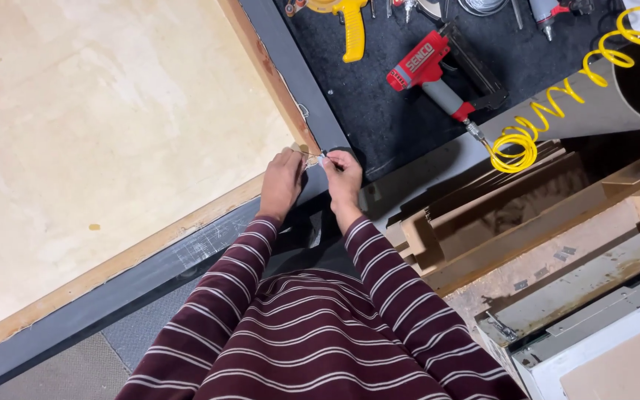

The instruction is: Applying adhesive tape to the back of a picture frame using a handheld tape dispenser

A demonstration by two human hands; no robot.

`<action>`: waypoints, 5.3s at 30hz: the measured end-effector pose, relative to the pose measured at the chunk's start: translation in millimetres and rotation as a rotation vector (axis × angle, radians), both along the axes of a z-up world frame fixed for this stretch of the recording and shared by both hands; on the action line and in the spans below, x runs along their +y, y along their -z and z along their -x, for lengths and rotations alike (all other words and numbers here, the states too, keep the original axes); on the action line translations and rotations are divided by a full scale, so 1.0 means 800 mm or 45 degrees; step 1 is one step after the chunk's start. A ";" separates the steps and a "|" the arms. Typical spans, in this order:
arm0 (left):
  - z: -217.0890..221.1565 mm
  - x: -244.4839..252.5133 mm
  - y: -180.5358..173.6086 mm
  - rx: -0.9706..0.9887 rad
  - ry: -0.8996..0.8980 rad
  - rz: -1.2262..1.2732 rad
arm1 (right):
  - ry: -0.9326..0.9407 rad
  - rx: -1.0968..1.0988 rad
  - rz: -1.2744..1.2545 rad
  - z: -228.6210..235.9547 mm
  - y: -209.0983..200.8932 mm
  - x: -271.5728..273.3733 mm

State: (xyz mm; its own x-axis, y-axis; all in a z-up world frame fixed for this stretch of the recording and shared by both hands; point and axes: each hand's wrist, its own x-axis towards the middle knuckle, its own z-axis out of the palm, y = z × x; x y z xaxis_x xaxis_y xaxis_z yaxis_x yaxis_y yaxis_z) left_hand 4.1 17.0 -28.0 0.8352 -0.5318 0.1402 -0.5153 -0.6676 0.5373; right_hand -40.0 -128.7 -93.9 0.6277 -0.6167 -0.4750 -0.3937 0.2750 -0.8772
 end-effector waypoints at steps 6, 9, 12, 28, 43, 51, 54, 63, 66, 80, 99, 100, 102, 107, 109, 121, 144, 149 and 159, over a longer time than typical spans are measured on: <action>0.009 -0.006 -0.011 0.014 -0.073 0.014 | -0.021 0.138 0.189 0.007 -0.017 0.019; -0.003 -0.002 -0.008 0.225 -0.057 0.171 | -0.169 0.159 0.422 0.007 -0.059 0.023; -0.013 0.001 0.003 0.265 -0.026 0.175 | -0.221 0.208 0.542 0.004 -0.096 0.029; -0.050 0.009 0.032 0.061 0.375 0.078 | -0.159 0.465 0.343 0.001 -0.064 0.043; -0.038 0.017 0.041 0.015 0.357 0.337 | -0.248 0.515 0.333 -0.003 -0.088 0.047; -0.045 0.018 0.037 0.104 0.336 0.506 | -0.239 0.505 0.379 -0.008 -0.082 0.050; -0.044 0.018 0.022 0.131 0.317 0.545 | -0.188 0.484 0.347 0.003 -0.074 0.052; -0.046 0.021 0.022 0.194 0.308 0.581 | -0.077 0.413 0.269 0.015 -0.054 0.054; -0.046 0.024 0.027 0.208 0.302 0.578 | 0.043 0.241 0.176 0.021 -0.065 0.060; -0.048 0.025 0.024 0.208 0.299 0.666 | -0.233 0.539 0.387 -0.005 -0.105 0.052; -0.048 0.023 0.015 0.232 0.308 0.727 | -0.344 0.545 0.509 -0.009 -0.132 0.059; -0.048 0.024 0.016 0.240 0.307 0.724 | -0.345 0.552 0.503 -0.010 -0.129 0.059; -0.052 0.021 0.017 0.245 0.298 0.727 | -0.353 0.520 0.500 -0.015 -0.125 0.056; -0.053 0.022 0.009 0.293 0.237 0.761 | -0.371 0.560 0.468 -0.006 -0.117 0.063; -0.051 0.025 0.009 0.324 0.233 0.767 | -0.373 0.594 0.475 -0.007 -0.118 0.067; -0.051 0.034 0.025 0.465 0.116 0.788 | -0.398 0.595 0.374 0.001 -0.110 0.086; -0.095 0.055 -0.007 0.627 0.153 0.758 | -0.343 0.302 0.444 0.022 -0.126 0.142; -0.104 0.046 0.010 0.467 0.214 0.714 | -0.388 0.313 0.551 0.017 -0.122 0.150; -0.130 0.010 0.043 -0.214 0.958 0.307 | -0.301 0.346 0.529 0.022 -0.123 0.173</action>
